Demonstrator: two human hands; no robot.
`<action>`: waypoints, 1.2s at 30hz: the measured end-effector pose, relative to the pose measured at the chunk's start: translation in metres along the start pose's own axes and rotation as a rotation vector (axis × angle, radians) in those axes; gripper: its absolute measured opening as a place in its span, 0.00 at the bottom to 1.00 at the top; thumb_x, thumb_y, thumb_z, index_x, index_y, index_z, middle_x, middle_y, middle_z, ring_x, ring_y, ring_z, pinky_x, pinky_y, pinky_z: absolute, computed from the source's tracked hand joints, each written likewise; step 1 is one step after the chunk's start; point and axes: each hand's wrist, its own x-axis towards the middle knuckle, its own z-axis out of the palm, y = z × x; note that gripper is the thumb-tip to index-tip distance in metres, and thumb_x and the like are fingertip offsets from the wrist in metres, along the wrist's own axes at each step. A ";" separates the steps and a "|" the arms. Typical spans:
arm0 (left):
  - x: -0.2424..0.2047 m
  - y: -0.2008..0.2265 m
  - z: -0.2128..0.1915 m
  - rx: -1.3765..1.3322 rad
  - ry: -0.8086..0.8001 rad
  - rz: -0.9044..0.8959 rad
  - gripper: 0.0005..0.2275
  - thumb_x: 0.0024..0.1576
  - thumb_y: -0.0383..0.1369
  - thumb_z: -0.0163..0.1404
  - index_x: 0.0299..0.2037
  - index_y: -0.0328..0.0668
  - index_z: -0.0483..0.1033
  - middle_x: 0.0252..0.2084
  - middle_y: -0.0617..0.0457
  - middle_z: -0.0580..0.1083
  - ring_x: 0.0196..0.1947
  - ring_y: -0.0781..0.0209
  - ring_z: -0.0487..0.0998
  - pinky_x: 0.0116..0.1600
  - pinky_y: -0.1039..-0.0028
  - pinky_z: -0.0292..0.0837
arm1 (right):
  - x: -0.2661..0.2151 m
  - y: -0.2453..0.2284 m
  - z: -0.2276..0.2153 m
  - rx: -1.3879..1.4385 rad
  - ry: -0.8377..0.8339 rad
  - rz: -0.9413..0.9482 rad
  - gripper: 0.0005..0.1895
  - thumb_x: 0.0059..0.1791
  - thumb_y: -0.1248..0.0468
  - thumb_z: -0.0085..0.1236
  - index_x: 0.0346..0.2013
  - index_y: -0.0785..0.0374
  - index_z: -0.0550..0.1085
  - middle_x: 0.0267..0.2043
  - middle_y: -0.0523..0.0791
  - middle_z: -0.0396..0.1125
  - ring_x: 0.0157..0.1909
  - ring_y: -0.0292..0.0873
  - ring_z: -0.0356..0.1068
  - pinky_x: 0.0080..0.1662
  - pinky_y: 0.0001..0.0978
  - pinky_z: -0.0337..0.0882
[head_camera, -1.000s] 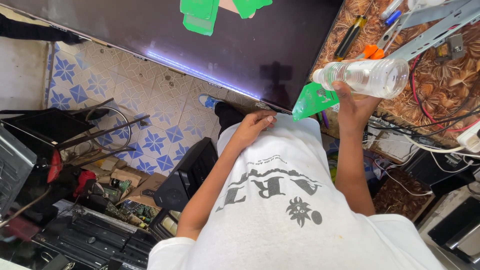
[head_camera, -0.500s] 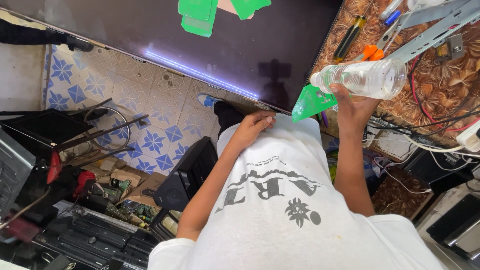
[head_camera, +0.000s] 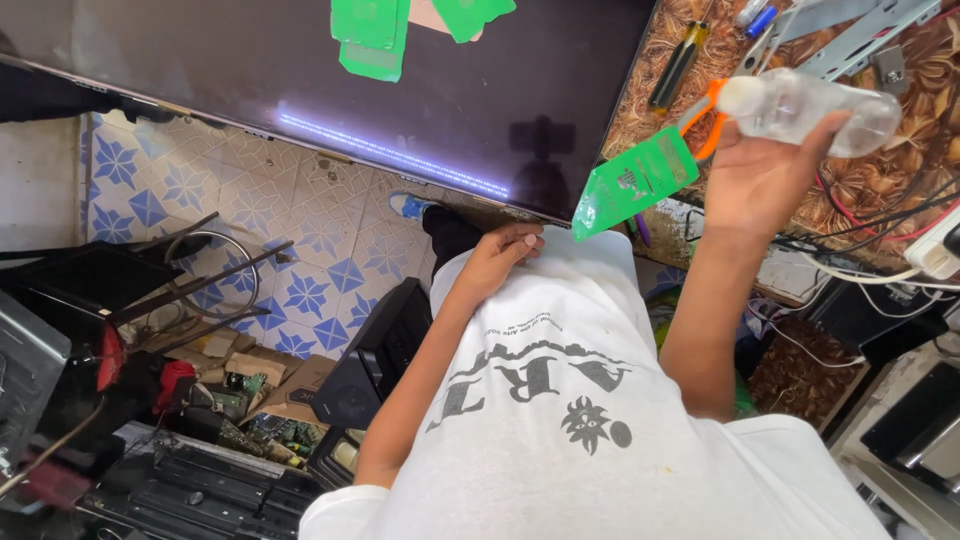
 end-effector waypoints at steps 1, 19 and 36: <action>0.000 -0.001 0.000 0.000 0.000 0.003 0.20 0.62 0.42 0.45 0.60 0.39 0.73 0.50 0.46 0.78 0.49 0.57 0.80 0.55 0.71 0.73 | 0.002 -0.013 0.003 0.239 0.143 0.164 0.36 0.41 0.52 0.72 0.61 0.60 0.73 0.61 0.47 0.72 0.60 0.47 0.73 0.49 0.39 0.80; 0.015 0.001 0.018 0.044 -0.119 0.024 0.21 0.62 0.42 0.45 0.59 0.37 0.74 0.49 0.47 0.79 0.44 0.60 0.81 0.53 0.72 0.74 | 0.047 -0.037 -0.102 1.241 -0.213 0.512 0.36 0.57 0.51 0.58 0.65 0.82 0.68 0.54 0.63 0.74 0.46 0.54 0.78 0.44 0.37 0.81; 0.007 0.009 0.012 -0.101 -0.082 -0.016 0.17 0.63 0.40 0.47 0.56 0.38 0.76 0.47 0.45 0.79 0.45 0.56 0.81 0.50 0.71 0.74 | 0.034 -0.099 -0.124 1.292 -0.190 0.400 0.19 0.62 0.67 0.47 0.63 0.80 0.64 0.47 0.62 0.72 0.36 0.52 0.72 0.36 0.37 0.72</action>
